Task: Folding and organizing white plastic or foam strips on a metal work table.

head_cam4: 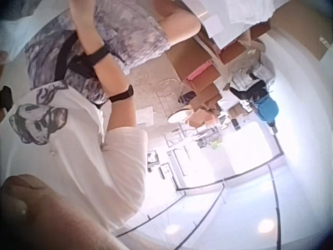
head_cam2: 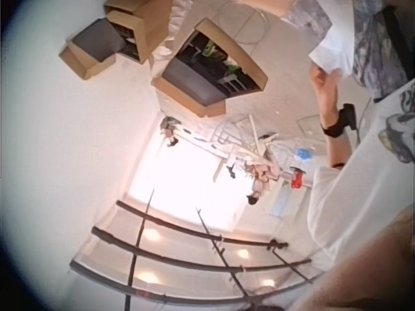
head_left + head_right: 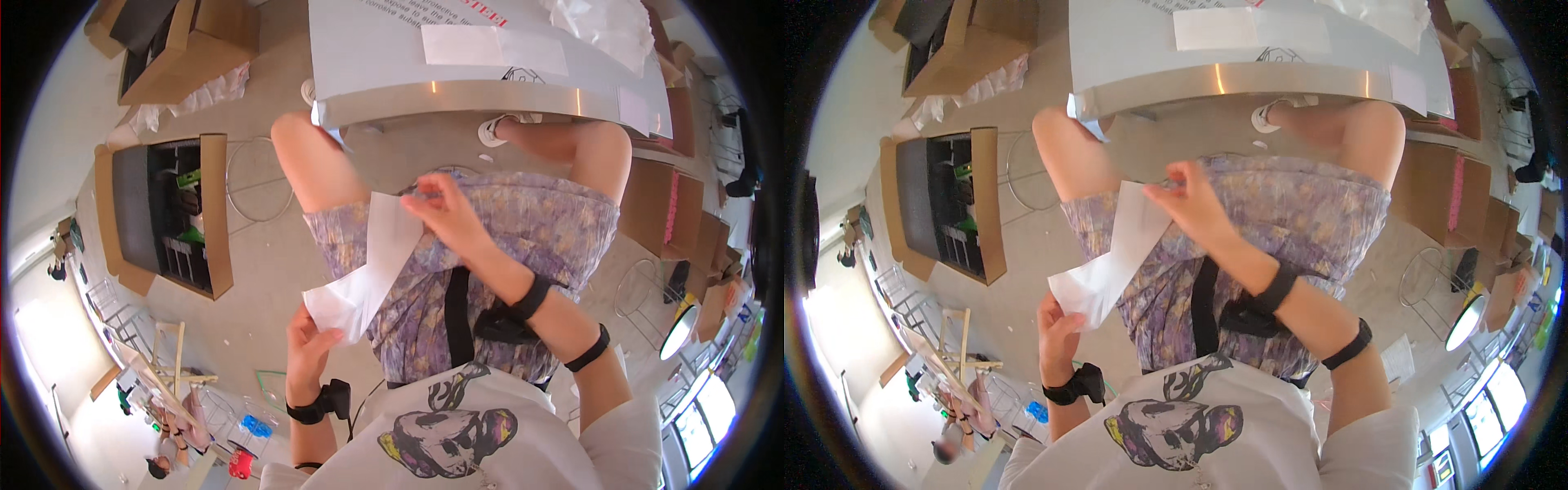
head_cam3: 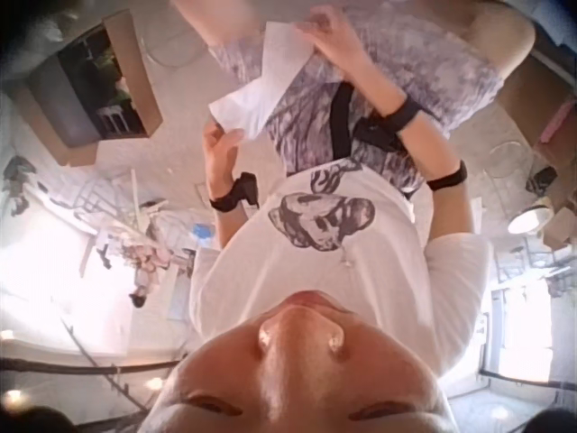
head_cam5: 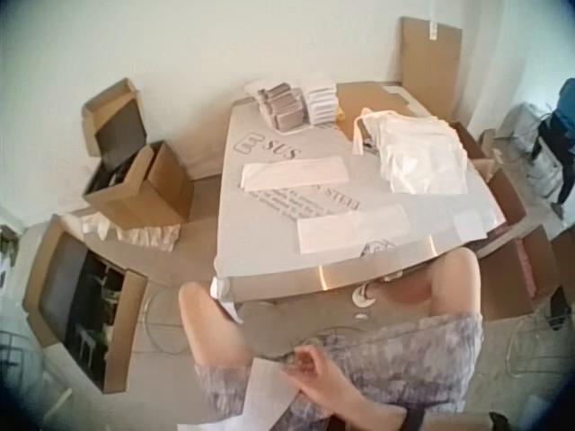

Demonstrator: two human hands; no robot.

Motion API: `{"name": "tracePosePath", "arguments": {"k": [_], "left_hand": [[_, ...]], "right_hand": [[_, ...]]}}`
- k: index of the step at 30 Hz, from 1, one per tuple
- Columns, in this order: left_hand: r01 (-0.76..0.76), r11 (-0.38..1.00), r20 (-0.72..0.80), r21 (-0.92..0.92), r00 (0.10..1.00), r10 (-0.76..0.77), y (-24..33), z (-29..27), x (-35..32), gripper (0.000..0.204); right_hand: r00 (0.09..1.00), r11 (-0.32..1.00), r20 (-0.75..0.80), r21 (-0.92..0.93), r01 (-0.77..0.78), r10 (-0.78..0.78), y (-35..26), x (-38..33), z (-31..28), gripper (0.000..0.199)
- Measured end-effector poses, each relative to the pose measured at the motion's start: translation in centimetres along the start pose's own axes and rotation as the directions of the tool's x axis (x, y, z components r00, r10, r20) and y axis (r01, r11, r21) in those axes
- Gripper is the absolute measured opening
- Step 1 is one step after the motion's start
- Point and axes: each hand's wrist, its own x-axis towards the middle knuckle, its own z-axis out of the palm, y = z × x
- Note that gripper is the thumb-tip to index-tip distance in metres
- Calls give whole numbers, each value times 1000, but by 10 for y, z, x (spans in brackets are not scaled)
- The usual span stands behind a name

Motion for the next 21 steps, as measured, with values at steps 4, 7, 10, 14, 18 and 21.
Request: {"name": "tracePosePath", "arguments": {"k": [4, 7, 10, 14, 18, 21], "left_hand": [[-17, 997, 59, 79, 998, 13, 10, -12, -9, 51], [-14, 995, 164, 101, 986, -3, 18, -9, -6, 51], [19, 992, 226, 127, 973, -48, 19, -9, -6, 51], [12, 993, 181, 119, 983, -33, 14, -15, -1, 51], [98, 903, -42, 417, 995, -89, 17, -15, 19, 50], [87, 494, -165, 865, 979, 118, 15, 2, 30, 52]], "right_hand": [[978, 978, 174, -157, 138, -110, -26, -5, -27, 59], [934, 965, 356, -250, 82, 13, -31, 4, -31, 59], [862, 962, 507, -239, 134, 6, -10, 18, -30, 53], [846, 971, 521, -237, 18, 112, -30, 9, -27, 30], [920, 951, 388, -299, 72, 52, -70, -21, -37, 12], [936, 930, 314, -269, 249, -160, -75, -45, -46, 10]]}}
